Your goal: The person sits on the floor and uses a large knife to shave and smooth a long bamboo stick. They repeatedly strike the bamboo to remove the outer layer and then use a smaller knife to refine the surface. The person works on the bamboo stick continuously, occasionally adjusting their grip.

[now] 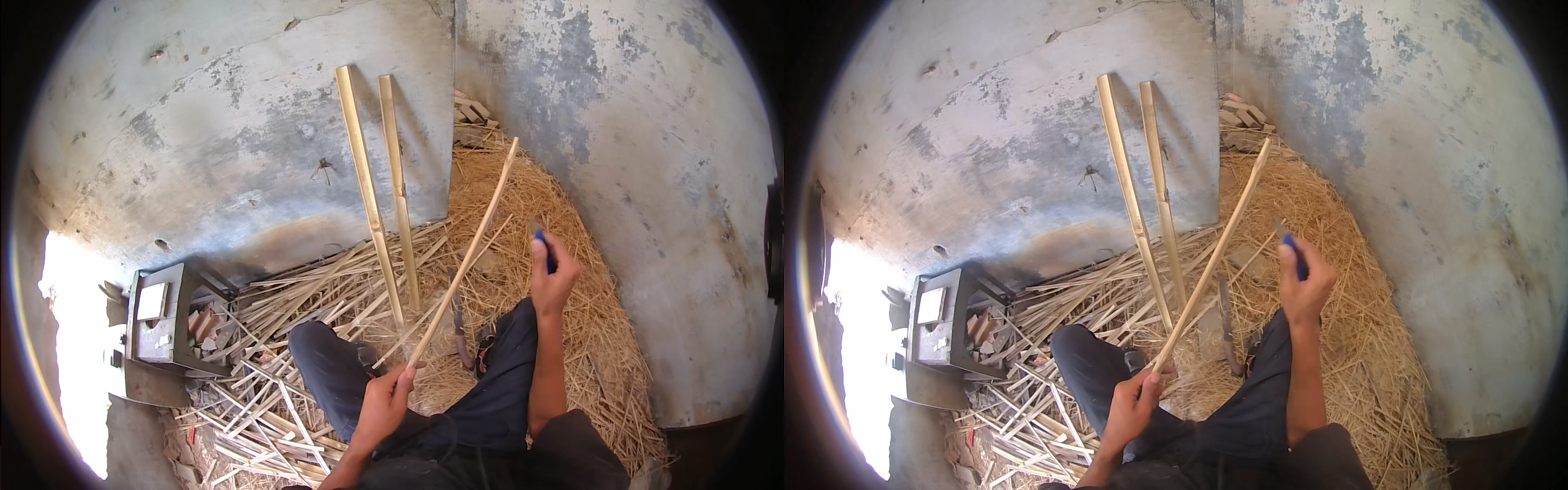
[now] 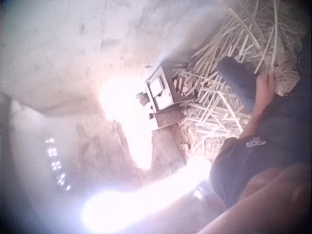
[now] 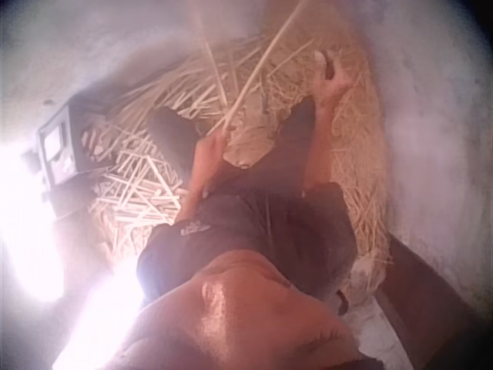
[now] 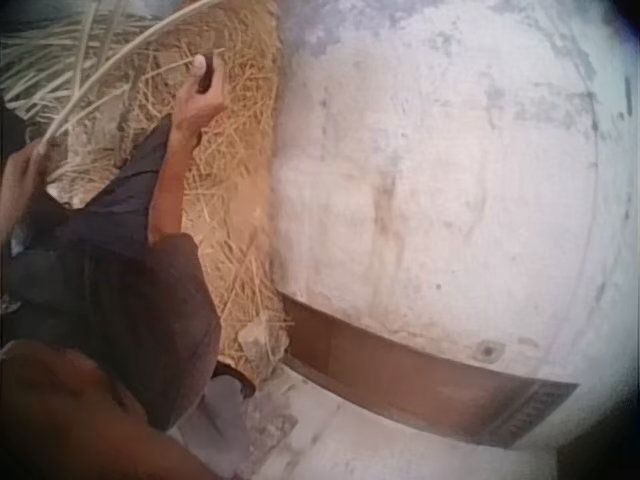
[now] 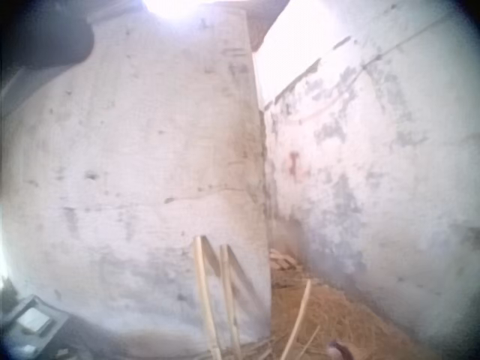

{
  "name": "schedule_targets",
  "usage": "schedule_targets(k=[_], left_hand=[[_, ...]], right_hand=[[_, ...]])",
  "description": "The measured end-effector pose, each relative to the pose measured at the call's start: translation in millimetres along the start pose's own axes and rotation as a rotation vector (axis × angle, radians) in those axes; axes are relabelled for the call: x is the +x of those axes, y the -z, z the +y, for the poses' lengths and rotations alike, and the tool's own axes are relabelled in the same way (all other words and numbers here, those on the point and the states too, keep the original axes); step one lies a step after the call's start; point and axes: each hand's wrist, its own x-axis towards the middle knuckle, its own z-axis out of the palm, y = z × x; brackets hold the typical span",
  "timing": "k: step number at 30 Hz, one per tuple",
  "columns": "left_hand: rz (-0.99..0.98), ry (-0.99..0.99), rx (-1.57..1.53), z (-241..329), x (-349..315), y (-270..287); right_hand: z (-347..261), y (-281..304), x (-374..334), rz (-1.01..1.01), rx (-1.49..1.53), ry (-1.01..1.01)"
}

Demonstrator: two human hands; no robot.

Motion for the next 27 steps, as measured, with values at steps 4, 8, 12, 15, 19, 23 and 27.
schedule_targets(k=[4,8,12,15,19,23,27], left_hand=[[-0.128,0.025,-0.239,3,9,13],[-0.176,0.052,-0.358,9,16,12],[-0.196,0.063,-0.420,22,20,8],[-0.204,0.059,-0.475,21,21,6],[-0.104,-0.035,-0.311,10,25,1],[-0.010,-0.077,-0.204,22,25,-2],[0.082,-0.198,-0.132,30,27,-7]], right_hand=[[-23,-7,-30,-0.208,0.154,0.153],[-39,-13,-66,-0.384,0.225,0.237],[-48,-17,-81,-0.450,0.228,0.333],[-47,-13,-84,-0.499,0.132,0.420],[-53,-13,-82,-0.494,0.148,0.441],[-60,-11,-81,-0.512,0.158,0.442],[-58,-13,-83,-0.499,0.203,0.409]])
